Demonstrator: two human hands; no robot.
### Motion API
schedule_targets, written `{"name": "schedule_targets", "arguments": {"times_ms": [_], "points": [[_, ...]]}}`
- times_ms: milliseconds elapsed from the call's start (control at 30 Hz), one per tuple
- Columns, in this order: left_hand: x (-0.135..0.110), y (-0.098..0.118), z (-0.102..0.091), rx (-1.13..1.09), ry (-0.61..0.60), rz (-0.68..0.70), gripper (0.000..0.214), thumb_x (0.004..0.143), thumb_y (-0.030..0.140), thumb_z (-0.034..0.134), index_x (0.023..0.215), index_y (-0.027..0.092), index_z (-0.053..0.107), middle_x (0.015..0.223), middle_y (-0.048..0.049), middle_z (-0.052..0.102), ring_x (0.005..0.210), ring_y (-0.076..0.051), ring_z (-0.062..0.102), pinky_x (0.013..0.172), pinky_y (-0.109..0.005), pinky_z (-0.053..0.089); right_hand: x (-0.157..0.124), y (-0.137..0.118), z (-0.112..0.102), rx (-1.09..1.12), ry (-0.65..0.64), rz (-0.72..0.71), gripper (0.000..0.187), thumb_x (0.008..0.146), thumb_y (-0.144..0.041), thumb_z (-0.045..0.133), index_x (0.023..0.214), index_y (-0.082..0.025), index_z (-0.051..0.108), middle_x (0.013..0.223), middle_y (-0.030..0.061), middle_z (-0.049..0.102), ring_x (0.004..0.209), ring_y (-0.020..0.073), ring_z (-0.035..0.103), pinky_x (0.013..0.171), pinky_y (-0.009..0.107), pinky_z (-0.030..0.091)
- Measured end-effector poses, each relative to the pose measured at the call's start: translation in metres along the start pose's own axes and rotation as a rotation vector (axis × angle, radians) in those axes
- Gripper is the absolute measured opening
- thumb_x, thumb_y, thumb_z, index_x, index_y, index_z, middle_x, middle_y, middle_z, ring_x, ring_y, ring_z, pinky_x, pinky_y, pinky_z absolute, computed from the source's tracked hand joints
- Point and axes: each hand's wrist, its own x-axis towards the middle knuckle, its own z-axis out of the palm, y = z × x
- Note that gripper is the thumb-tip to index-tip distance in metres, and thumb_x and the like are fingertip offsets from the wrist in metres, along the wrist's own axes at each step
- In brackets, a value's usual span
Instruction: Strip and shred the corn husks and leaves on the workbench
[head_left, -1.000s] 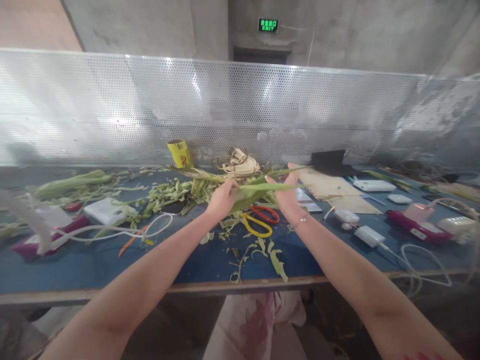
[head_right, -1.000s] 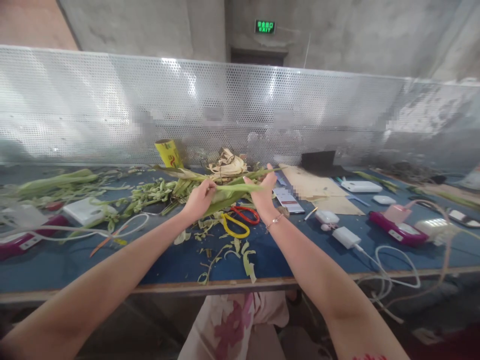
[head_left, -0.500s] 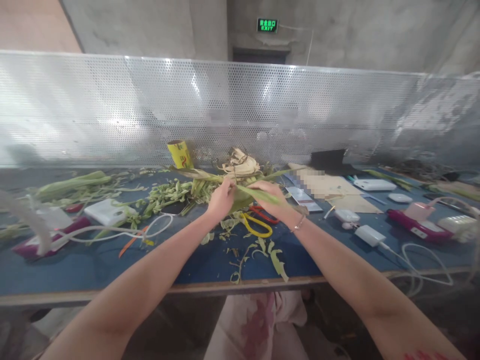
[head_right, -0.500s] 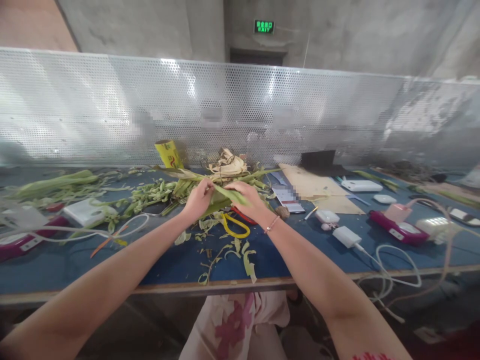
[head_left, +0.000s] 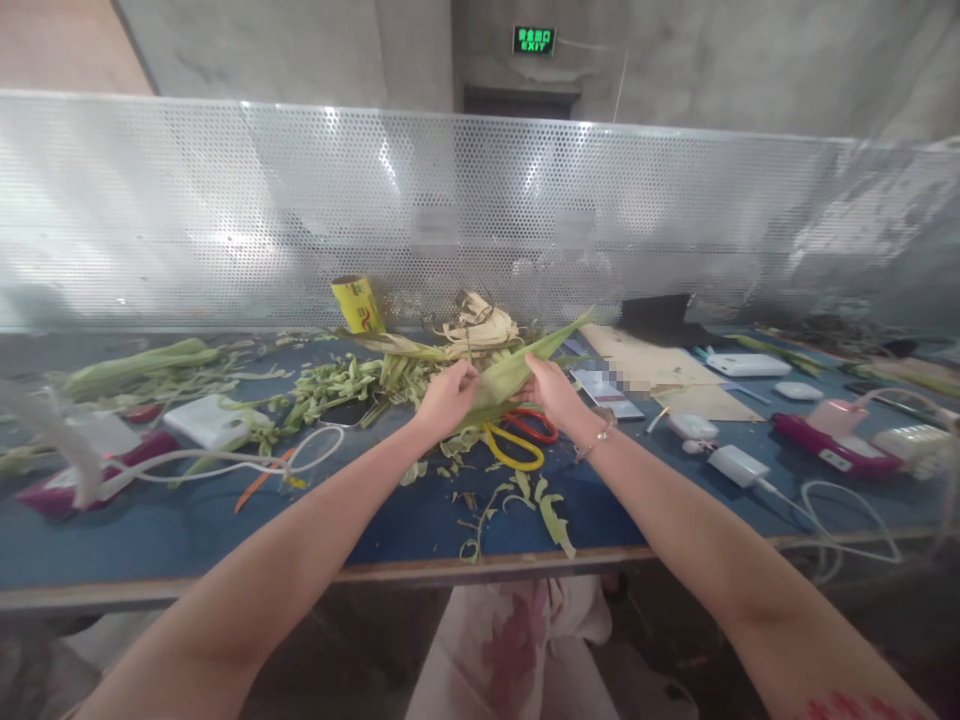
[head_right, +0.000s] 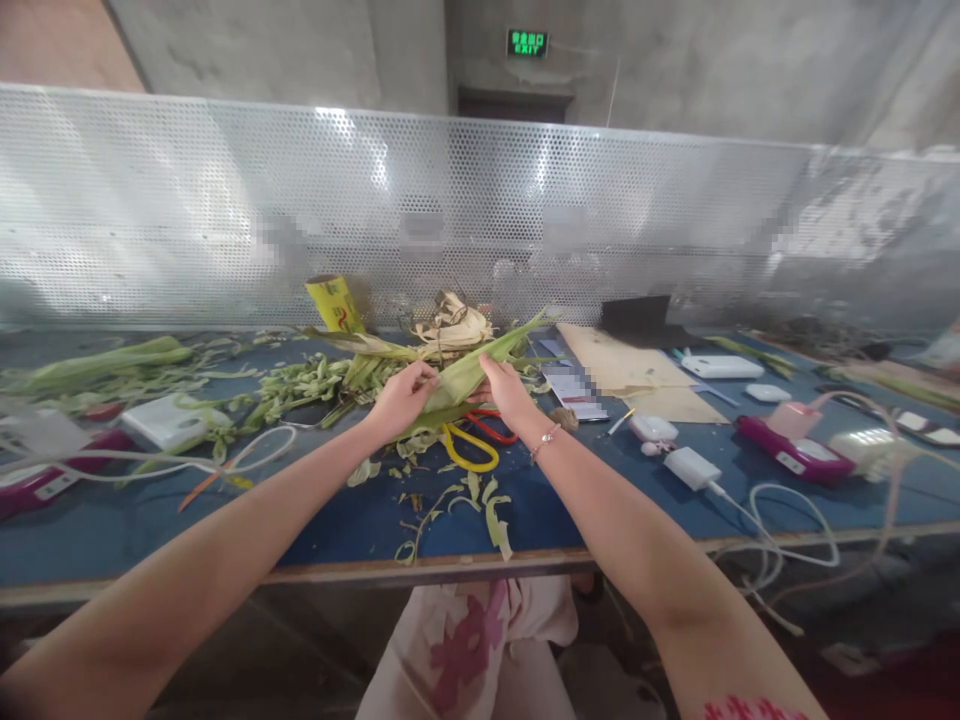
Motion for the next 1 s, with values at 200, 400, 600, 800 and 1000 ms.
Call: {"name": "schedule_targets", "arguments": {"times_ms": [200,400,600,800,1000], "points": [[-0.003,0.002,0.000,0.191,0.074,0.462,0.014,0.077,0.019,0.053,0.090,0.018,0.056,0.095,-0.0075,0.055,0.094,-0.020,0.050,0.084,-0.035,0.042,0.003,0.002,0.000,0.029,-0.054,0.049,0.041,0.079,-0.058,0.044,0.077,-0.019,0.056,0.068,0.0073,0.066,0.065,0.0223,0.065,0.066,0.043,0.055],[-0.005,0.003,0.007,0.224,0.108,0.430,0.016,0.072,0.018,0.062,0.087,0.016,0.057,0.094,-0.0084,0.051,0.095,-0.021,0.048,0.087,-0.039,0.041,0.002,0.006,0.001,0.016,-0.118,0.030,0.046,0.078,-0.061,0.043,0.080,-0.018,0.058,0.073,0.0087,0.067,0.069,0.0238,0.066,0.065,0.042,0.055],[-0.004,0.001,0.007,0.187,0.038,0.392,0.005,0.073,0.016,0.060,0.075,0.017,0.055,0.098,-0.0074,0.047,0.098,-0.021,0.046,0.090,-0.039,0.040,0.001,0.005,-0.002,0.088,-0.218,-0.018,0.037,0.077,-0.053,0.051,0.083,-0.017,0.059,0.079,0.0066,0.068,0.074,0.0223,0.066,0.070,0.040,0.054],[0.000,-0.004,-0.001,0.168,0.029,0.475,0.004,0.074,0.019,0.059,0.074,0.016,0.056,0.102,-0.0082,0.042,0.100,-0.020,0.043,0.089,-0.038,0.040,0.001,0.002,-0.012,0.075,-0.365,-0.064,0.028,0.072,-0.042,0.064,0.087,-0.019,0.059,0.088,0.0034,0.068,0.081,0.0157,0.065,0.080,0.032,0.050],[-0.001,0.001,-0.012,0.291,-0.056,0.658,0.013,0.080,0.023,0.052,0.073,0.018,0.062,0.094,-0.0072,0.048,0.092,-0.018,0.045,0.081,-0.033,0.042,0.004,0.006,-0.010,0.034,-0.266,-0.010,0.025,0.073,-0.041,0.060,0.082,-0.018,0.060,0.084,0.0050,0.067,0.080,0.0165,0.063,0.074,0.031,0.051]]}}
